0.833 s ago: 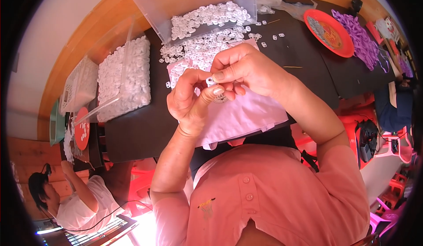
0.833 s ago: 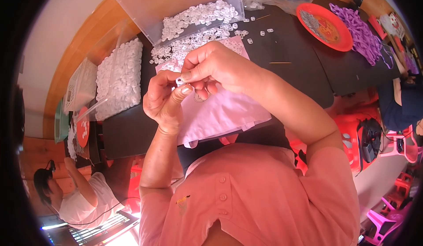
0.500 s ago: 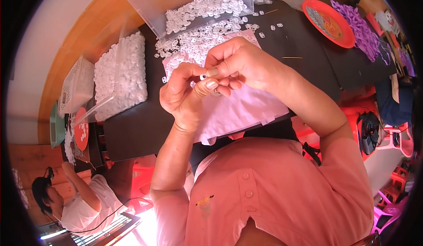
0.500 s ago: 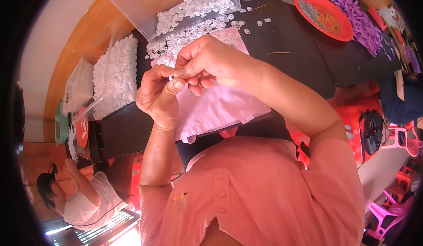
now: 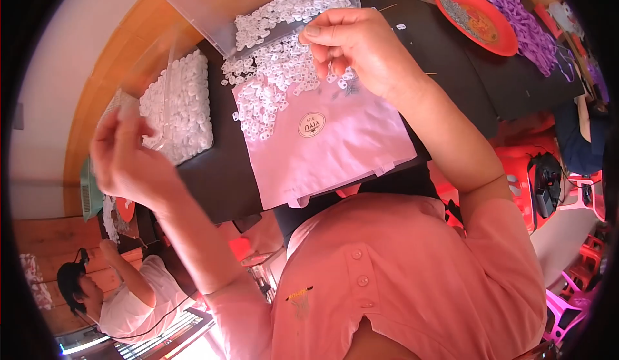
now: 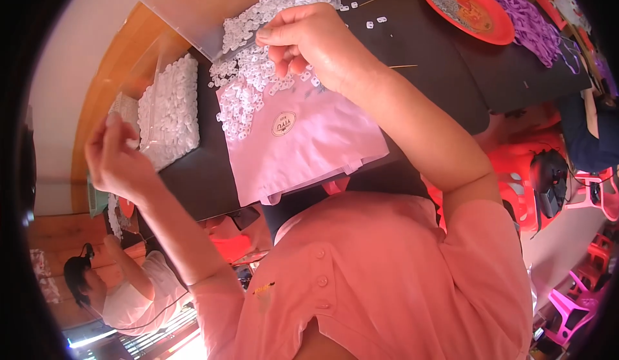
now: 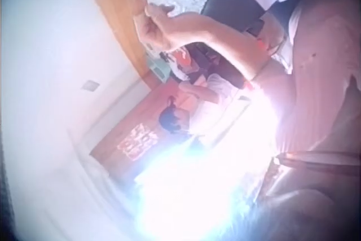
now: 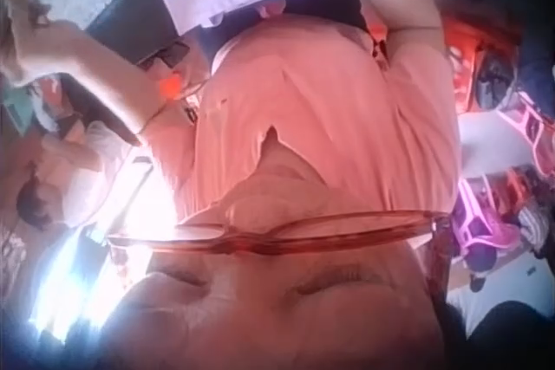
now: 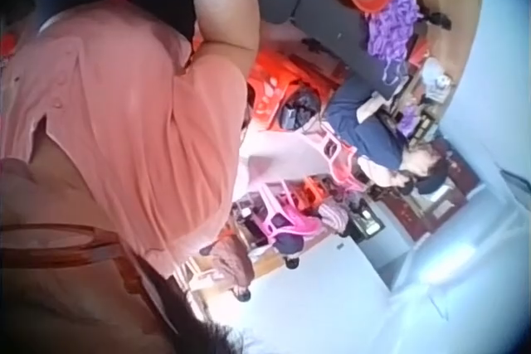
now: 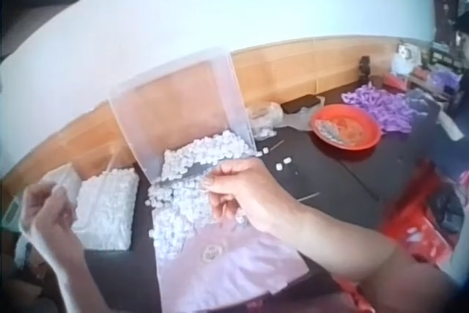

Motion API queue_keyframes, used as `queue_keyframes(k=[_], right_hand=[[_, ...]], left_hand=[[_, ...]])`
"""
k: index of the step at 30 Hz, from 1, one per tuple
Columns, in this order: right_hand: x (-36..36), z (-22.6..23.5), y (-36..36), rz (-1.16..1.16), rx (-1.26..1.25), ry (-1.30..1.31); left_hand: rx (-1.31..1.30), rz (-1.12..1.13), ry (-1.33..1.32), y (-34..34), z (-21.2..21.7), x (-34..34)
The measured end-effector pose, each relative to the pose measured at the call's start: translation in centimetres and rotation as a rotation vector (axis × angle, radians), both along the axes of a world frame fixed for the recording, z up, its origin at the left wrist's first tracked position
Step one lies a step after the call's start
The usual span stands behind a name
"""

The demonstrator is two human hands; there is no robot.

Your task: Picking up small white plastic garment accessories from a bin and inspecting or arranging them on a pink fabric piece.

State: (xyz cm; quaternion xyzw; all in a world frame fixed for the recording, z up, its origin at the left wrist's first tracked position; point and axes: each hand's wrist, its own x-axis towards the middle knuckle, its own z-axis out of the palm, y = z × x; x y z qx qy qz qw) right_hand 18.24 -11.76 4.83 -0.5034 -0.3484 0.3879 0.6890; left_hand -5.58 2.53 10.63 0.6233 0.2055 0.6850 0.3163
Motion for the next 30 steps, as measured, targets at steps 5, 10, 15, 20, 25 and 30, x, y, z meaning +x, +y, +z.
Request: queue_keyframes(k=[5, 10, 15, 20, 25, 30], right_hand=[[-1.1, 0.9, -0.8, 0.016, 0.081, 0.01], [-1.2, 1.8, -2.2, 0.003, 0.114, 0.024], [-0.4, 1.4, -3.2, 0.037, 0.021, -0.051], [1.5, -0.8, -3.2, 0.065, -0.041, -0.053], [2.0, -2.2, -2.8, 0.013, -0.047, -0.017], [1.6, -3.5, -2.4, -0.041, 0.03, -0.24]], left_hand=[[0.44, 0.557, 0.779, 6.8, 1.3, -2.1], [0.277, -0.149, 0.84, -2.3, -5.6, 4.1], [0.552, -0.326, 1.046, -5.9, -11.2, 9.1], [0.698, -0.303, 1.119, -5.6, -12.4, 10.7], [0.799, -0.318, 1.151, -5.3, -12.4, 11.3], [0.667, -0.375, 1.132, -4.5, -12.8, 11.4]])
